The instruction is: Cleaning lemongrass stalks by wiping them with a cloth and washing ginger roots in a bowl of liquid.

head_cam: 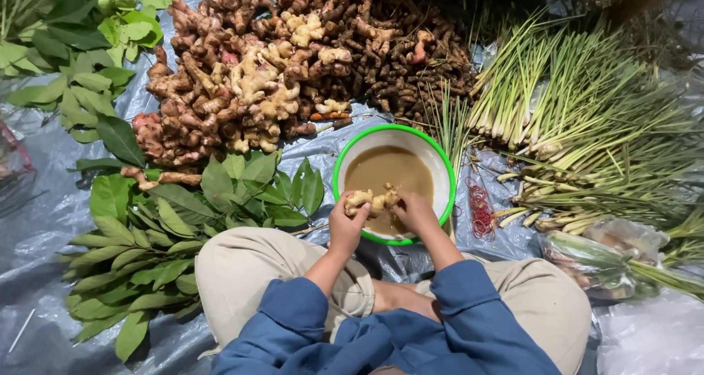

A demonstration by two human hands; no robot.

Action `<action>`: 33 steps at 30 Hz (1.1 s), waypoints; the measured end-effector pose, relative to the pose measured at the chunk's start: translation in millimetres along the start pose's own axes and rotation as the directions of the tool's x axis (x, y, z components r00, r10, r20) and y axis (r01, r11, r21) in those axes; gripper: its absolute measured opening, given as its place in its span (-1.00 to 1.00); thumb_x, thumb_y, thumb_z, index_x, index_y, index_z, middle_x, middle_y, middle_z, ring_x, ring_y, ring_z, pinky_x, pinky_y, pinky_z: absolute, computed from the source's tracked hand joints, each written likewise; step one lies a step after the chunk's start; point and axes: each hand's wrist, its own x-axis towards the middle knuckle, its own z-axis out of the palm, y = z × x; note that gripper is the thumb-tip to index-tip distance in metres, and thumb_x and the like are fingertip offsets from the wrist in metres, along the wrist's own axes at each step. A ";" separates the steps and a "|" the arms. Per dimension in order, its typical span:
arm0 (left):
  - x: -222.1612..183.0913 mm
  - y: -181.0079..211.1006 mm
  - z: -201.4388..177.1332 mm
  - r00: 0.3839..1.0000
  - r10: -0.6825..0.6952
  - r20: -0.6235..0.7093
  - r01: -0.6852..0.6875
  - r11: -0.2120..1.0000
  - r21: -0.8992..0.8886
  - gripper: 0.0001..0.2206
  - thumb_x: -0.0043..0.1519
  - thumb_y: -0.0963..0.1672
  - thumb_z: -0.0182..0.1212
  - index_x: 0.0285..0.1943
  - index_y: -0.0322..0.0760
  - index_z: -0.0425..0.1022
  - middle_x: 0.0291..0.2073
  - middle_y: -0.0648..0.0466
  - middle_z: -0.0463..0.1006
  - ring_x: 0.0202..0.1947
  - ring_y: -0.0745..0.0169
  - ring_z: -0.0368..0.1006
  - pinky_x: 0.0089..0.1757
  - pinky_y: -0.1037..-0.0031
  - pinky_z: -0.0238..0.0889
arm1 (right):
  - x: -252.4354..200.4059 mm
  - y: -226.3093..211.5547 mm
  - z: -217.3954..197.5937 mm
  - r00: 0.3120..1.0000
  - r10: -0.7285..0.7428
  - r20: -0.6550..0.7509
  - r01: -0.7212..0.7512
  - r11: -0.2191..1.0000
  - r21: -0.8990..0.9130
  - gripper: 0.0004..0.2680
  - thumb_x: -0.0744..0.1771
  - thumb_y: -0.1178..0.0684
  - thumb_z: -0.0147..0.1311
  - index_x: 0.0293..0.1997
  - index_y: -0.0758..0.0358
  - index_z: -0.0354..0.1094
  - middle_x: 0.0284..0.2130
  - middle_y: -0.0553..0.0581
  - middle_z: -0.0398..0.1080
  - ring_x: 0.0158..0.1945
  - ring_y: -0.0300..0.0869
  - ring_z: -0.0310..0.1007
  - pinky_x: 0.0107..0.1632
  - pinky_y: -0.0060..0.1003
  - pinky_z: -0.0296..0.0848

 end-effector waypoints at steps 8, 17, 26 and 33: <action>-1.9 -4.9 -0.9 0.999 0.019 -0.026 -0.018 1.000 0.013 -0.70 0.11 -0.13 0.40 0.02 -0.20 0.57 -0.33 -0.24 0.63 -0.43 0.02 0.60 -0.45 0.30 0.48 | 14.0 46.6 36.1 0.979 -0.048 -0.199 0.043 0.999 -0.029 -0.77 0.37 -0.15 -0.04 -0.19 0.17 0.43 -0.35 0.33 0.52 -0.13 0.24 0.55 -0.03 0.12 0.51; -4.0 0.3 1.1 0.999 0.021 -0.028 -0.021 1.000 0.008 -0.70 0.10 -0.13 0.41 0.02 -0.22 0.57 -0.34 -0.24 0.64 -0.41 -0.02 0.62 -0.39 0.27 0.49 | 9.5 42.6 39.4 0.965 -0.002 -0.263 -0.007 0.999 -0.036 -0.53 0.40 -0.36 -0.29 -0.47 0.24 0.35 -0.57 0.37 0.43 -0.28 0.28 0.53 -0.17 0.13 0.48; -4.6 4.6 2.3 0.999 0.009 -0.035 -0.009 1.000 0.016 -0.73 0.10 -0.13 0.40 -0.02 -0.17 0.58 -0.42 -0.17 0.64 -0.49 0.05 0.60 -0.46 0.36 0.46 | 5.8 43.1 36.5 0.956 -0.055 -0.289 0.068 0.997 0.034 -0.57 0.36 -0.30 -0.25 -0.60 0.23 0.27 -0.67 0.37 0.33 -0.38 0.28 0.46 -0.27 0.10 0.40; -2.8 6.6 3.8 0.999 -0.001 -0.050 0.005 0.997 0.077 -0.72 0.09 -0.10 0.41 -0.02 -0.12 0.59 -0.36 -0.15 0.65 -0.39 0.01 0.62 -0.39 0.30 0.48 | 4.0 39.0 32.4 0.960 -0.039 -0.278 0.063 0.995 0.077 -0.61 0.32 -0.23 -0.14 -0.66 0.26 0.25 -0.73 0.34 0.29 -0.46 0.26 0.41 -0.32 0.03 0.38</action>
